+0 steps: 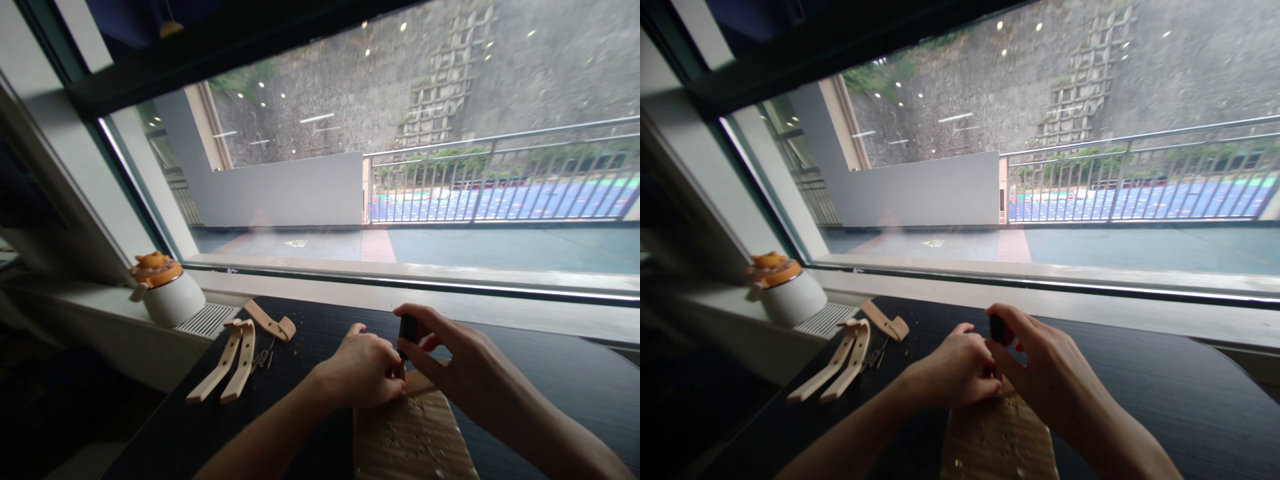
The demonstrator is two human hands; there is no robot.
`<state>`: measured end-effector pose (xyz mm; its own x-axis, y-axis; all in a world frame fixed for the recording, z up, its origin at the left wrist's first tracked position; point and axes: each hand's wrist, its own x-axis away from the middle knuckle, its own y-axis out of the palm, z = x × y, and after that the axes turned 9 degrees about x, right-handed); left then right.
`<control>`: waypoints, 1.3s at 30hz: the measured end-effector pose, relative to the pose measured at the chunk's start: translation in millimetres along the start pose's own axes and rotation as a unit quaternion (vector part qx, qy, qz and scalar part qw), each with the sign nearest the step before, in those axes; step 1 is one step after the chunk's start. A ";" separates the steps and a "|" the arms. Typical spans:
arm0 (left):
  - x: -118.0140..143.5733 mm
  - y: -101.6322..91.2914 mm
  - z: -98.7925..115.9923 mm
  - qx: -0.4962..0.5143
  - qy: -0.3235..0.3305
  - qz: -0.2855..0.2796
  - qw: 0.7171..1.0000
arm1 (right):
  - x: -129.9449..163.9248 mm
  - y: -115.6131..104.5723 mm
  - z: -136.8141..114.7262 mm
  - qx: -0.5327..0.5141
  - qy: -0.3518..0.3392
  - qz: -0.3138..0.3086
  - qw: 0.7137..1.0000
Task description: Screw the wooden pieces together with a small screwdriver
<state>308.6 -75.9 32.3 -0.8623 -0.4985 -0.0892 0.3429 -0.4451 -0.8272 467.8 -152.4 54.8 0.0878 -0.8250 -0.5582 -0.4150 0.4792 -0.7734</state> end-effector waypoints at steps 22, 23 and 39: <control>0.8 0.2 -0.3 -0.002 0.003 0.003 1.000 | 1.3 -0.1 1.6 -0.008 -0.028 0.013 1.000; 0.7 0.0 -0.4 -0.002 0.001 0.000 1.000 | 1.2 0.7 2.3 -0.003 -0.021 0.014 1.000; 0.7 -0.3 -0.1 0.004 0.002 -0.003 1.000 | 2.5 2.1 3.9 -0.010 0.000 -0.004 1.000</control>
<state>307.8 -76.0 32.5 -0.8658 -0.4928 -0.0868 0.3412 -0.4544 -0.8229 470.7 -152.3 50.6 0.0910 -0.8292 -0.5514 -0.4330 0.4657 -0.7718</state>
